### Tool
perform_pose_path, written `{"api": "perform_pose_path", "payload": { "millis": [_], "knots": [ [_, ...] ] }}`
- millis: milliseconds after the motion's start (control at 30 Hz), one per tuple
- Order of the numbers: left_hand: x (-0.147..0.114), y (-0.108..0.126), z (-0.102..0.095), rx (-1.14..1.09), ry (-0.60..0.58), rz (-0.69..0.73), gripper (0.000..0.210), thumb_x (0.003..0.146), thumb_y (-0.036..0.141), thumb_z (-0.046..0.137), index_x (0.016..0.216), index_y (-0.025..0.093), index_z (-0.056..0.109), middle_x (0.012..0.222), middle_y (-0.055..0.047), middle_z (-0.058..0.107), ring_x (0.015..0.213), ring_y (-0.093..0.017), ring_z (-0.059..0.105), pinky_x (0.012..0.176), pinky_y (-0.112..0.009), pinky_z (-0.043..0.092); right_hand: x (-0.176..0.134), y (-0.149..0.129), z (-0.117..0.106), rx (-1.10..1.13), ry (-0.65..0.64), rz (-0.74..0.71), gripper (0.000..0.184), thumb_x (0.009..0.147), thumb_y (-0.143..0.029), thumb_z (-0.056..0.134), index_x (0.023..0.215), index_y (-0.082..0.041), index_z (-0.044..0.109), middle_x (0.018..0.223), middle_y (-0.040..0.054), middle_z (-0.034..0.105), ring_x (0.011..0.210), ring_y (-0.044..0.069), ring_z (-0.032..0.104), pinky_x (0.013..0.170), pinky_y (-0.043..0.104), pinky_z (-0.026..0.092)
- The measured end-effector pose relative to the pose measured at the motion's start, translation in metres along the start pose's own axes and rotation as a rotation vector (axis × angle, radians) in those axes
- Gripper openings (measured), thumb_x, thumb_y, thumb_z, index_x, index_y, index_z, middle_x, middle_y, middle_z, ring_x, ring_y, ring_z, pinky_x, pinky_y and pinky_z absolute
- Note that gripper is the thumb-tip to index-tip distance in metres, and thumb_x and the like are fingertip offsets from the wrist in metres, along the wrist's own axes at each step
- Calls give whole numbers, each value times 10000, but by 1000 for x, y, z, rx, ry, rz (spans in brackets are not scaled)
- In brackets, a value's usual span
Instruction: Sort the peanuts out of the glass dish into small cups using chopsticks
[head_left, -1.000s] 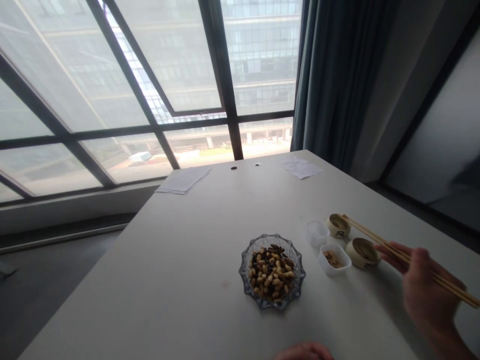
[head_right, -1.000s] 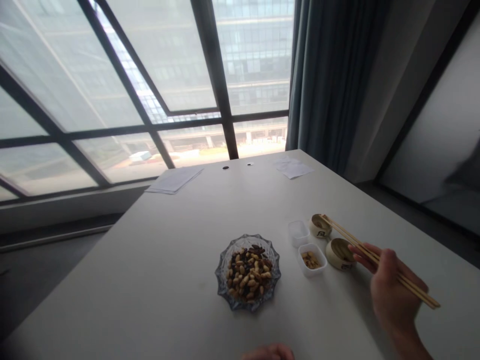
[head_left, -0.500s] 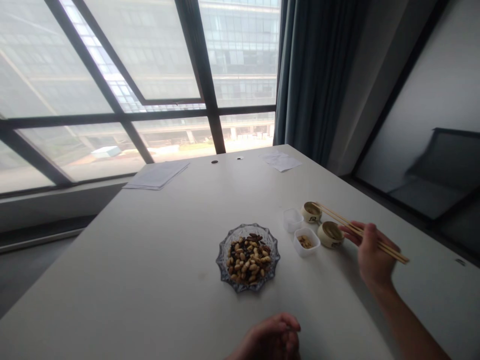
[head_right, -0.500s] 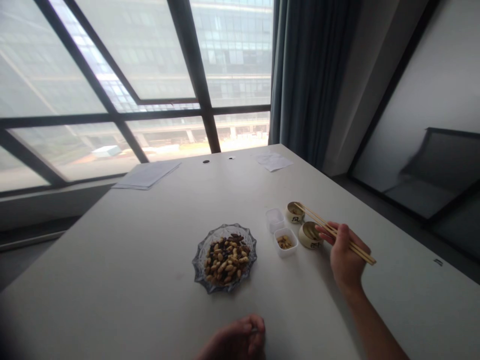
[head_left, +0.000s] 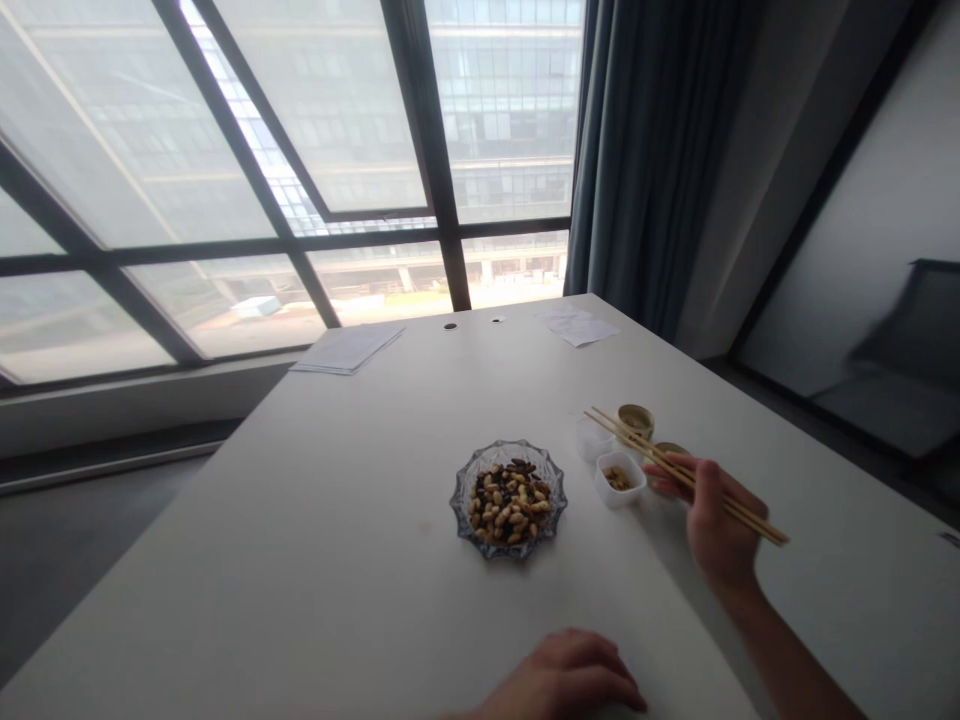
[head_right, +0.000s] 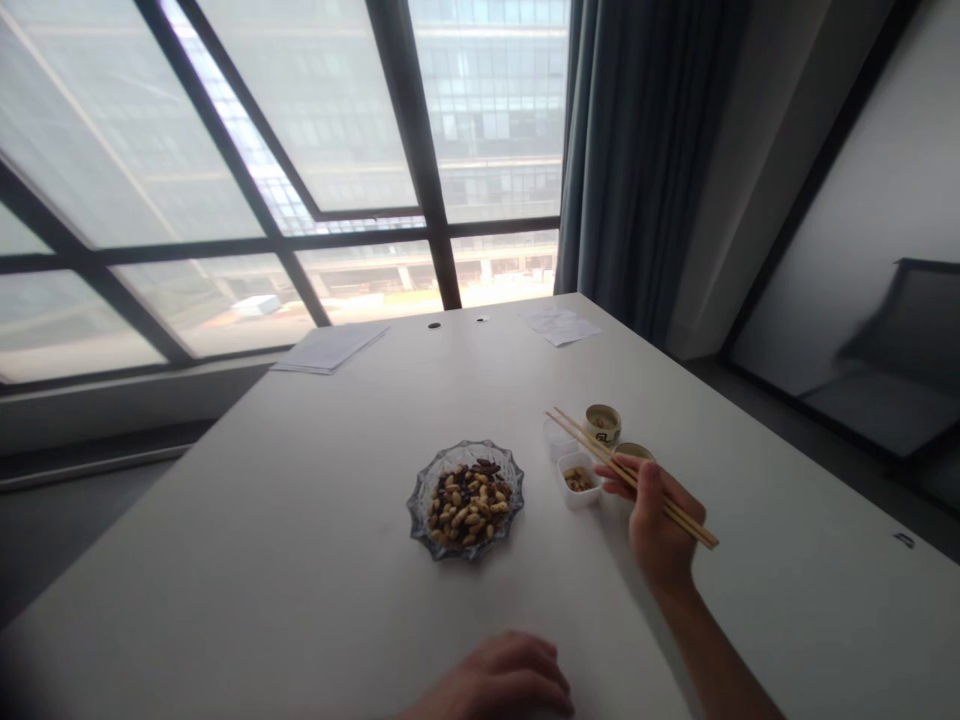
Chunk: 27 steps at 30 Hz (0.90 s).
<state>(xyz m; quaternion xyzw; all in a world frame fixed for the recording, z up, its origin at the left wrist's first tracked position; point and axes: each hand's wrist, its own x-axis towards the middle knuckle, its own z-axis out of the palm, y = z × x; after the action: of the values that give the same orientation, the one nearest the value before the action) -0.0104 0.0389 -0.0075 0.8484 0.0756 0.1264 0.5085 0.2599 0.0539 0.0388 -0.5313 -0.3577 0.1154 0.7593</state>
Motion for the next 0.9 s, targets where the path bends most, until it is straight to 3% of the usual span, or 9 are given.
{"api": "perform_pose_path", "payload": {
  "millis": [100,233,333,433,633,767,900],
  "knots": [
    [-4,-12,-6,396,-88,71,419,1139,379,465,1537,273,539,1551,-107,591,1565,-279,394,1300,-427,261,-10,-1,6,41,-109,29,471,996,-576,650,958,-132,802,829,139,828,716,285,827,581,333,692],
    [-6,-25,-8,633,-59,159,520,1068,370,628,1552,224,505,1604,-136,536,1563,-353,394,1302,-507,253,-24,-12,14,72,-220,91,494,986,-607,649,939,-145,817,794,128,824,699,286,825,558,337,686],
    [-5,-27,-9,592,-8,181,514,1051,411,653,1530,257,545,1561,-140,584,1500,-374,486,1267,-501,314,-33,-23,19,86,-273,155,533,993,-633,619,917,-145,820,809,131,823,703,279,823,547,334,674],
    [-6,-28,-12,526,16,203,467,1089,344,585,1552,308,538,1552,-133,594,1474,-373,519,1242,-498,334,-40,-30,20,92,-366,223,592,987,-683,584,915,-145,821,794,138,820,705,286,819,555,351,670],
    [-7,-43,-10,497,-9,215,420,1100,387,535,1511,323,600,1510,-129,633,1445,-364,548,1215,-509,379,-48,-27,22,65,-480,322,595,945,-711,631,894,-149,820,749,136,814,630,257,795,567,332,659],
    [-5,-52,-4,485,8,200,379,1099,412,524,1443,332,662,1461,-123,671,1425,-363,563,1203,-519,391,-52,-26,26,61,-458,345,608,937,-711,644,880,-133,825,777,155,818,694,282,818,566,334,664],
    [-6,-49,-5,444,-30,177,391,1118,421,465,1440,321,662,1490,-122,649,1458,-362,527,1225,-514,349,-47,-22,23,61,-391,335,593,942,-697,649,849,-143,835,724,146,807,638,278,809,550,333,670]
  ]
}}
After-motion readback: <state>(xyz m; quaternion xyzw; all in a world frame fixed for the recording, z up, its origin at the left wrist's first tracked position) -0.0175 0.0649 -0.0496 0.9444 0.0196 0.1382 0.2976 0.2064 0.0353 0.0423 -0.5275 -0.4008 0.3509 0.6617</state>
